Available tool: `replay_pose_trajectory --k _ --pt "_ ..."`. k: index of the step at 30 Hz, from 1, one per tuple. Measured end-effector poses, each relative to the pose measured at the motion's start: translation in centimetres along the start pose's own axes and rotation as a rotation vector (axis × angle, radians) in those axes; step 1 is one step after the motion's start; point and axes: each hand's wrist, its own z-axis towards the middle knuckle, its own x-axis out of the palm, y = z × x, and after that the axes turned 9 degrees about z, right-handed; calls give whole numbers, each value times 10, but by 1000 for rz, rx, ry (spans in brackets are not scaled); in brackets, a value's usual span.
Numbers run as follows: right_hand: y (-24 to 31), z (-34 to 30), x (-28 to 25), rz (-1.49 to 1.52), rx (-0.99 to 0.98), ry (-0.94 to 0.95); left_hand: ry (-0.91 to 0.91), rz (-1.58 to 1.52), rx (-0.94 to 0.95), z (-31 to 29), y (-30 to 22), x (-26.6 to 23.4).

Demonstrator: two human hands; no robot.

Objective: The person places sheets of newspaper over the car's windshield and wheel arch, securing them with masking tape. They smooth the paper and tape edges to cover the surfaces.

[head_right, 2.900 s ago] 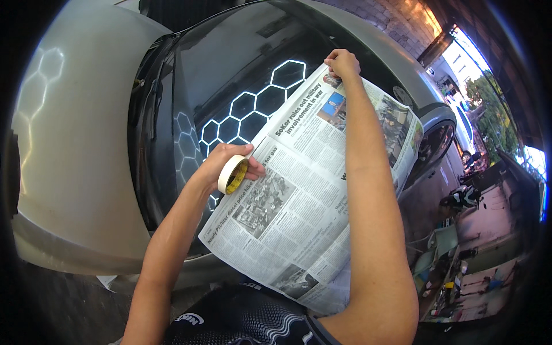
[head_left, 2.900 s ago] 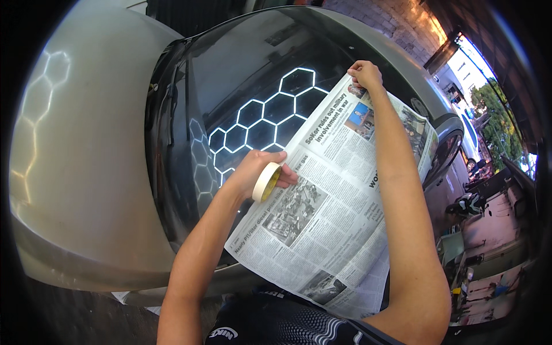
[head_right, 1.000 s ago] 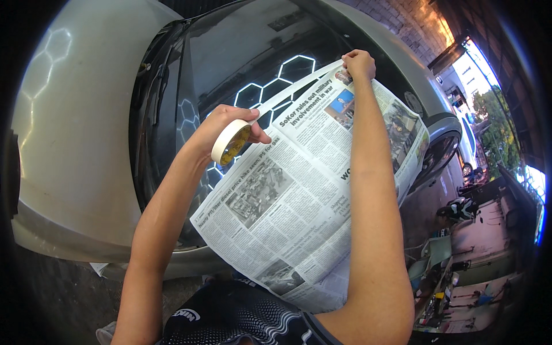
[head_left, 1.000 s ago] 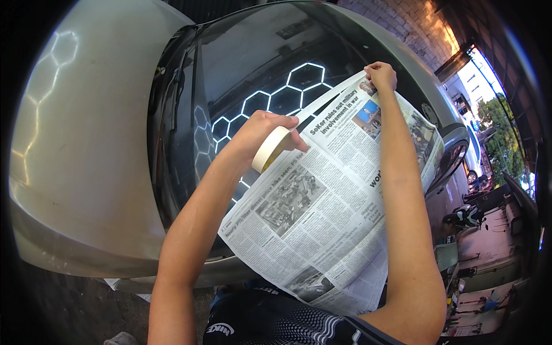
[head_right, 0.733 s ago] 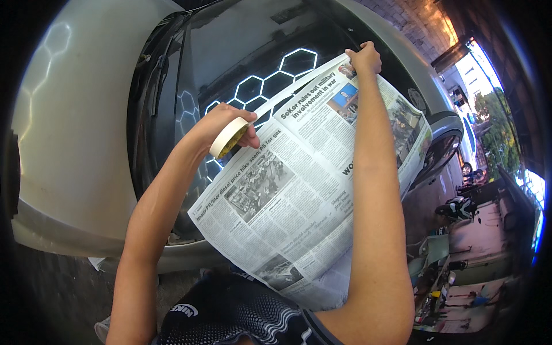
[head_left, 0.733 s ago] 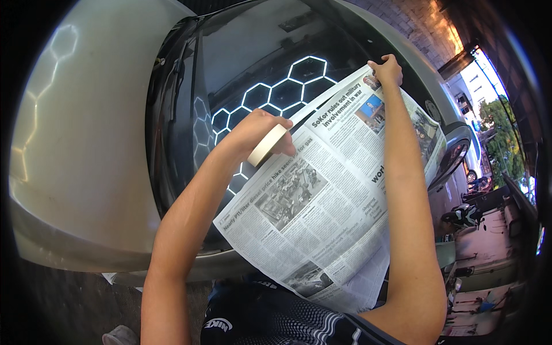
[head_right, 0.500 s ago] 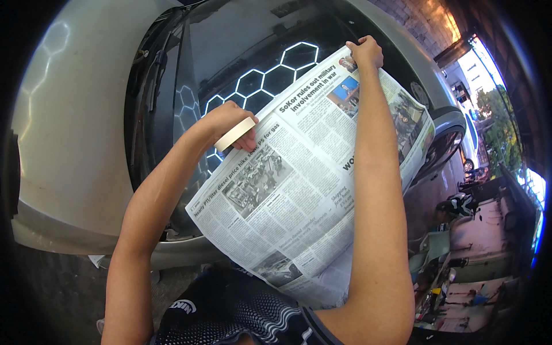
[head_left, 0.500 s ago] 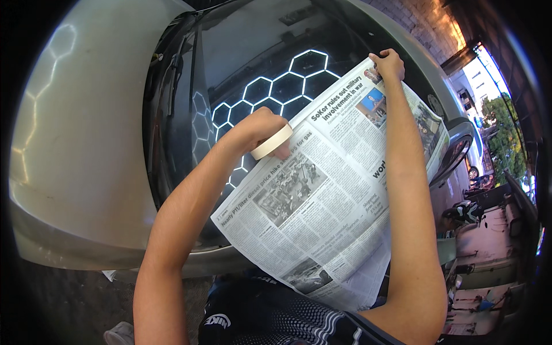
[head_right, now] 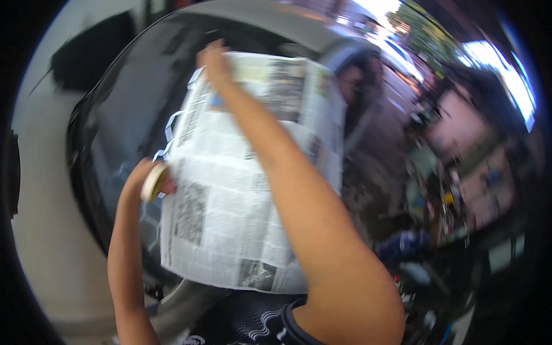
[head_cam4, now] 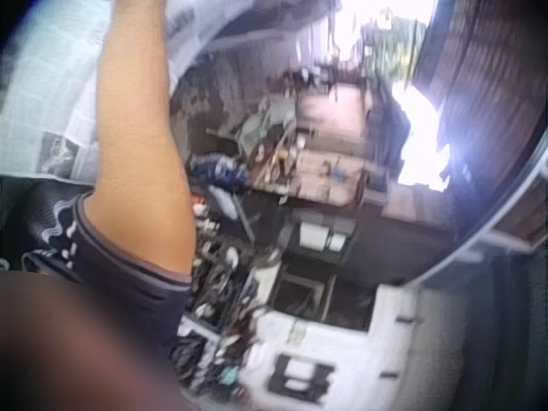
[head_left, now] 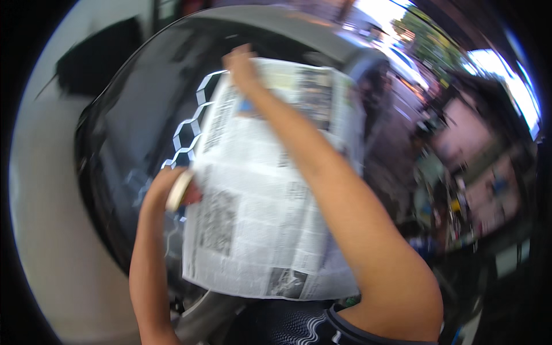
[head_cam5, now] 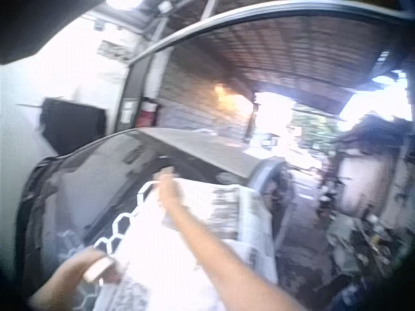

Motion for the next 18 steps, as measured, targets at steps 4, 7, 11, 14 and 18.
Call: replay_pose_trajectory --k 4,7,11,14,18 --pt "61 -124 -43 -42 -345 230 0 108 -76 3 -2 2" --pt "95 -201 -70 100 -539 543 39 76 -88 8 0 -3" --pt "106 -236 -74 123 -595 525 81 83 -69 14 5 -7" --pt "110 -234 -69 144 -564 500 97 103 -31 3 1 -4" --pt "122 -236 -75 86 -509 563 5 95 86 -33 -2 11"
